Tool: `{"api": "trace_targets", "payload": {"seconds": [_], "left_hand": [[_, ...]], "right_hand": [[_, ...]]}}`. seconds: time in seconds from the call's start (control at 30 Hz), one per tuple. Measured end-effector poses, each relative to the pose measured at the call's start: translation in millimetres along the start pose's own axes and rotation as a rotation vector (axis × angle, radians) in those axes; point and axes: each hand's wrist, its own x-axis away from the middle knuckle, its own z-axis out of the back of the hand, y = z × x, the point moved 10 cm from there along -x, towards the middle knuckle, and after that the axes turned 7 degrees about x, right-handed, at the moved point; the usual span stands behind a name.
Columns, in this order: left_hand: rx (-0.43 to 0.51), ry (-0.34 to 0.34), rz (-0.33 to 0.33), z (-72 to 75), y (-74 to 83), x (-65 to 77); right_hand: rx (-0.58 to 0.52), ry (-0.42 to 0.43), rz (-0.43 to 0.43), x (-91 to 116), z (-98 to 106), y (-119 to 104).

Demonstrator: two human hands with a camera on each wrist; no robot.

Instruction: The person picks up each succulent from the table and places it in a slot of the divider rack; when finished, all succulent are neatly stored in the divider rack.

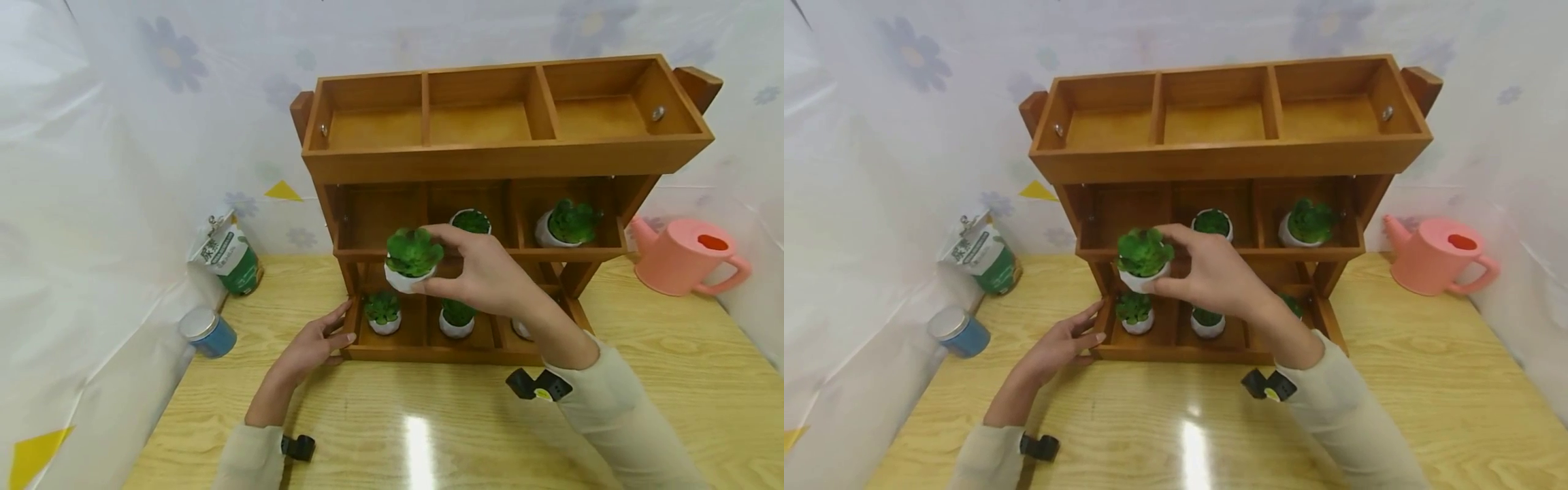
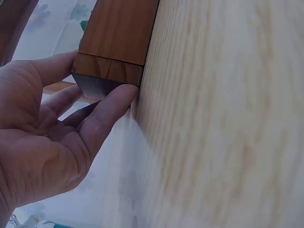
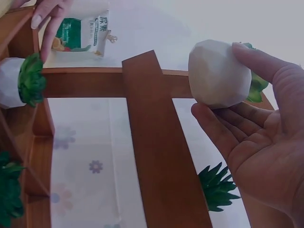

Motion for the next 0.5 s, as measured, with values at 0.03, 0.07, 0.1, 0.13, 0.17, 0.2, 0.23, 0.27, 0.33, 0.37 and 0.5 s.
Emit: {"api": "trace_targets", "payload": {"seconds": [0.03, 0.07, 0.1, 0.13, 0.17, 0.2, 0.23, 0.27, 0.33, 0.37, 0.5], "left_hand": [[0.0, -0.002, 0.001, -0.2, 0.3, 0.0], [0.0, -0.004, 0.002, -0.2, 0.4, -0.2], [-0.002, -0.005, 0.002, -0.2, 0.6, -0.5], [-0.003, -0.006, 0.002, 0.0, 0.6, -0.9], [-0.005, -0.008, 0.001, 0.2, 0.8, -1.0], [-0.007, -0.009, 0.001, 0.5, 1.1, -1.0], [-0.009, -0.009, 0.001, 0.8, 1.2, -1.0], [-0.009, -0.008, 0.002, 1.1, 1.2, -1.1], [-0.009, -0.002, -0.002, 1.8, 1.7, -0.7], [-0.009, 0.002, -0.005, 2.0, 2.1, -0.3], [-0.015, 0.016, -0.009, 0.0, 1.5, 2.8]], "right_hand": [[0.0, 0.003, 0.005, -1, 1, -1], [-0.001, 0.006, 0.009, -3, 2, -3], [-0.001, 0.01, 0.011, -4, 3, -4], [-0.001, 0.014, 0.011, -5, 5, -4], [0.002, 0.018, 0.009, -7, 6, -5], [-0.002, 0.021, 0.008, -8, 6, -6], [-0.001, 0.025, 0.005, -9, 7, -7], [-0.001, 0.029, 0.003, -11, 8, -7], [-0.004, 0.038, -0.004, -14, 10, -8], [-0.004, 0.039, -0.007, -15, 10, -9], [-0.014, 0.027, -0.03, -22, 8, -9]]}}
